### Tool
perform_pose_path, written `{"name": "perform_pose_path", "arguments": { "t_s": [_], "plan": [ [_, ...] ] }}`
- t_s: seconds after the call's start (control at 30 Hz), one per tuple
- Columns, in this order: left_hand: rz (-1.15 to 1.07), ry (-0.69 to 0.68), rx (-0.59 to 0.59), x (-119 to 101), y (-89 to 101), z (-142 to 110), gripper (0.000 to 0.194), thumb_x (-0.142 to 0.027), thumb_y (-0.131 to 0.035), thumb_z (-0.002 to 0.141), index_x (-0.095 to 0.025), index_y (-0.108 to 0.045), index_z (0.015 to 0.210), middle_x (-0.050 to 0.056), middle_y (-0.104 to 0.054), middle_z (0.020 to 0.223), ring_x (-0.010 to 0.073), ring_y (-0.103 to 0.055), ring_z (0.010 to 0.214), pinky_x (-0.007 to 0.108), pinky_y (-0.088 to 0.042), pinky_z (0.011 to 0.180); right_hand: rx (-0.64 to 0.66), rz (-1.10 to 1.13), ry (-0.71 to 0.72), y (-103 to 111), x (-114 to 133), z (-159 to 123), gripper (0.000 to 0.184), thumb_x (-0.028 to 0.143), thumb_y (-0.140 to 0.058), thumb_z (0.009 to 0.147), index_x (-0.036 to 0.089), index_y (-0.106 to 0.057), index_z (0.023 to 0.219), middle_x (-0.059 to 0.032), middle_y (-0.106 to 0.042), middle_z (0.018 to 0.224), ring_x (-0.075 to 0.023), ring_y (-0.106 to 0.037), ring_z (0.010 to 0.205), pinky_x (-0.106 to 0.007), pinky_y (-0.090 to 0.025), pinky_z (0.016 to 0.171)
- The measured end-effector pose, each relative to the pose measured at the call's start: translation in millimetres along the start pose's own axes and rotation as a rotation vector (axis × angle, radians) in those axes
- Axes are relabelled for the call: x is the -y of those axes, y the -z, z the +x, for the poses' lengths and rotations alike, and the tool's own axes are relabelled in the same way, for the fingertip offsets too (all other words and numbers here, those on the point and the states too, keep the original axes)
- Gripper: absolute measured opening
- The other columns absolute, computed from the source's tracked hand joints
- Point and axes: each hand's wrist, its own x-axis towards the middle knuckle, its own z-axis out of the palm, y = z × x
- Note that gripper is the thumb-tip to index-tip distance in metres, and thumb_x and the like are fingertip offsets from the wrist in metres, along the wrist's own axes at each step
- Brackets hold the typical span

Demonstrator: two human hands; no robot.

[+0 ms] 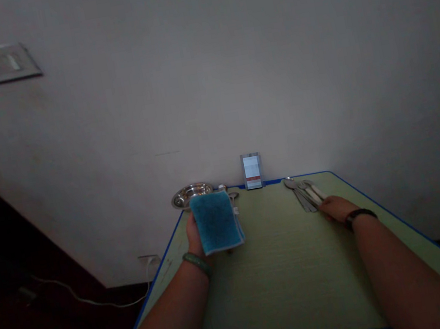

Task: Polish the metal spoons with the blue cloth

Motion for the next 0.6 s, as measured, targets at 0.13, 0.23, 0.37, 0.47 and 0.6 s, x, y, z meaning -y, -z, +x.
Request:
{"name": "perform_pose_path", "arguments": {
  "t_s": [0.13, 0.23, 0.37, 0.47, 0.6],
  "plan": [
    [-0.015, -0.013, 0.015, -1, -1.2, -1, 0.048, -0.049, -0.041, 0.078, -0.013, -0.058, 0.105, 0.013, -0.066, 0.097, 0.0328, -0.059, 0.093, 0.053, -0.039, 0.084, 0.001, -0.050, -0.012, -1, -1, 4, 0.027, 0.034, -0.047, 0.075, 0.014, -0.063, 0.083, -0.0090, -0.065, 0.077, -0.0159, -0.059, 0.069, -0.024, -0.036, 0.056],
    [-0.001, -0.005, -0.016, -1, -5.3, -1, 0.051, -0.051, -0.039, 0.078, -0.012, -0.059, 0.103, 0.014, -0.066, 0.095, 0.0335, -0.060, 0.092, 0.053, -0.039, 0.084, -0.051, -0.124, -0.010, 0, -3, 6, 0.028, 0.035, -0.047, 0.074, 0.015, -0.062, 0.087, -0.0104, -0.066, 0.086, -0.0181, -0.060, 0.077, -0.025, -0.037, 0.059],
    [0.012, -0.043, -0.075, -1, -7.5, 0, 0.048, -0.049, -0.039, 0.078, -0.013, -0.060, 0.100, 0.013, -0.067, 0.093, 0.0320, -0.061, 0.087, 0.053, -0.039, 0.083, -0.068, -0.169, -0.012, 3, -3, 5, 0.028, 0.035, -0.048, 0.073, 0.015, -0.063, 0.086, -0.0114, -0.066, 0.093, -0.0204, -0.060, 0.083, -0.026, -0.039, 0.062],
    [0.006, -0.070, -0.095, -1, -7.9, 0, 0.045, -0.048, -0.041, 0.078, -0.014, -0.060, 0.102, 0.012, -0.067, 0.094, 0.0302, -0.061, 0.088, 0.051, -0.040, 0.084, -0.072, -0.163, -0.014, 6, -2, 3, 0.030, 0.037, -0.048, 0.073, 0.016, -0.064, 0.086, -0.0119, -0.066, 0.094, -0.0209, -0.061, 0.084, -0.026, -0.039, 0.062],
    [0.017, -0.054, -0.146, -2, -10.4, -1, 0.046, -0.049, -0.037, 0.079, -0.015, -0.061, 0.098, 0.012, -0.067, 0.091, 0.0306, -0.061, 0.086, 0.052, -0.040, 0.083, -0.070, -0.184, -0.016, 6, 0, 1, 0.031, 0.039, -0.048, 0.073, 0.016, -0.065, 0.086, -0.0123, -0.065, 0.097, -0.0212, -0.061, 0.085, -0.027, -0.040, 0.064]
  ]
}}
